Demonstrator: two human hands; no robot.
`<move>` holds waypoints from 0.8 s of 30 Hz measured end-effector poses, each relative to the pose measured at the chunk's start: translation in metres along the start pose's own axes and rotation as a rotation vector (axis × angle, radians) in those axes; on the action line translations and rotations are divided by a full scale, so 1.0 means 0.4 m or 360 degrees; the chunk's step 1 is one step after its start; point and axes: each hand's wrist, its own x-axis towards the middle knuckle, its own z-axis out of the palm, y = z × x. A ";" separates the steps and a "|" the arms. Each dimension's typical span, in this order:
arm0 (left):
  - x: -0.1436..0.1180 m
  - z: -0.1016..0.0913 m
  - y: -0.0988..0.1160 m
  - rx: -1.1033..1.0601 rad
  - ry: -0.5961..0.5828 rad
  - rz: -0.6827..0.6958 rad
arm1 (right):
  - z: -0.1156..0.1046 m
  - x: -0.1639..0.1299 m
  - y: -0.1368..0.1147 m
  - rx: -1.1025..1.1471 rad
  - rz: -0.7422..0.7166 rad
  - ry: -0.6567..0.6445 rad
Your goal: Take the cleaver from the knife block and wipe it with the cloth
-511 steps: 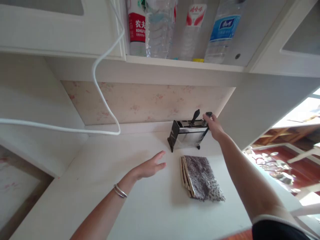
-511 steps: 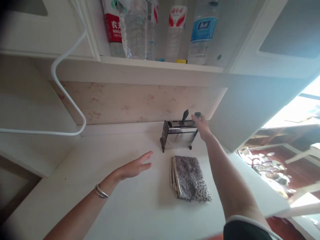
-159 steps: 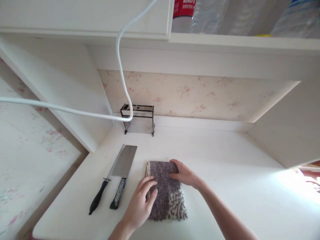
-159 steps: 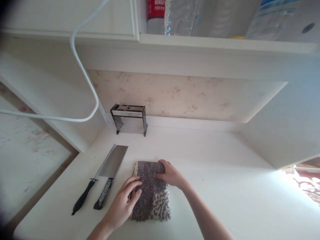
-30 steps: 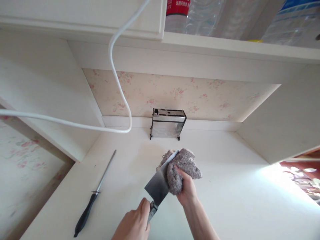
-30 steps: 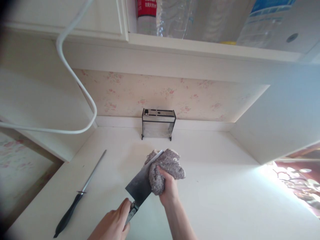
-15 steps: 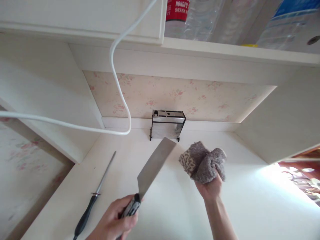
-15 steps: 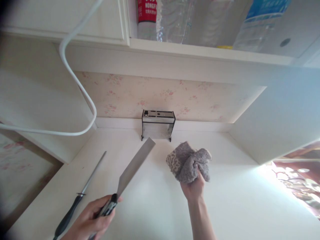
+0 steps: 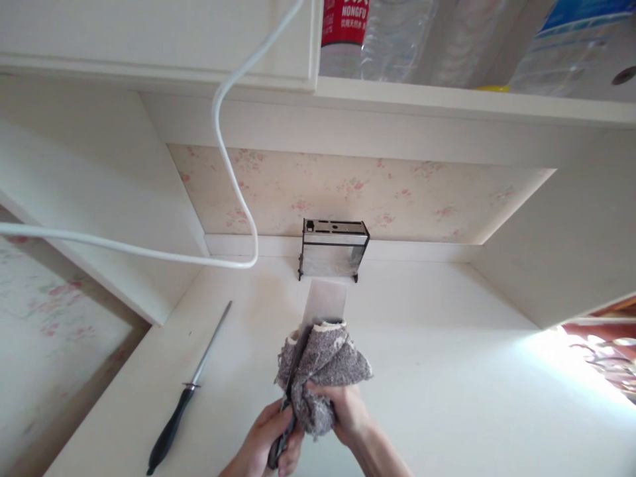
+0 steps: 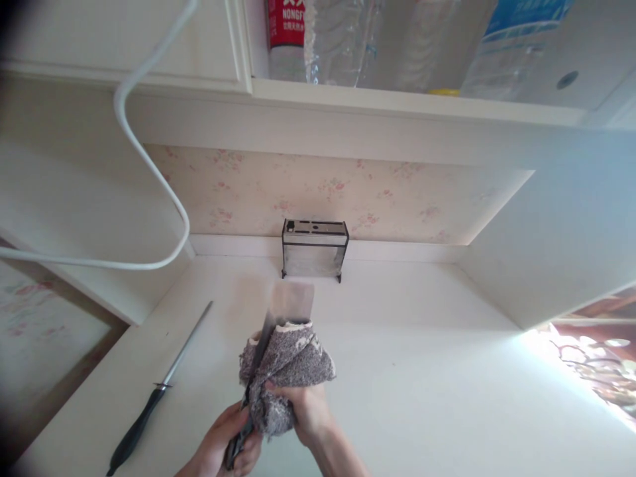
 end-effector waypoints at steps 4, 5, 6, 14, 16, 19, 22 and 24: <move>-0.009 0.050 0.048 0.0250 0.0169 -0.0375 | -0.021 0.011 -0.019 0.0040 0.0059 0.0103; -0.010 0.065 0.065 0.0316 0.0181 -0.0458 | -0.031 0.017 -0.024 0.0088 0.0076 0.0132; -0.011 0.077 0.080 0.0384 0.0187 -0.0532 | -0.042 0.024 -0.031 0.0140 0.0103 0.0167; -0.036 0.083 0.121 0.0653 0.0236 -0.0908 | -0.128 0.093 -0.116 0.0357 0.0138 0.0382; -0.045 0.083 0.124 0.0687 0.0280 -0.0904 | -0.137 0.110 -0.138 0.0357 0.0070 0.0379; -0.065 0.082 0.146 0.0782 0.0311 -0.0903 | -0.148 0.135 -0.183 0.0407 -0.0099 0.0346; -0.090 0.071 0.184 0.0914 0.0318 -0.0801 | -0.169 0.146 -0.242 0.0515 -0.0321 0.0138; -0.105 0.066 0.210 0.0991 0.0271 -0.0639 | -0.191 0.139 -0.268 0.0494 -0.0436 0.0132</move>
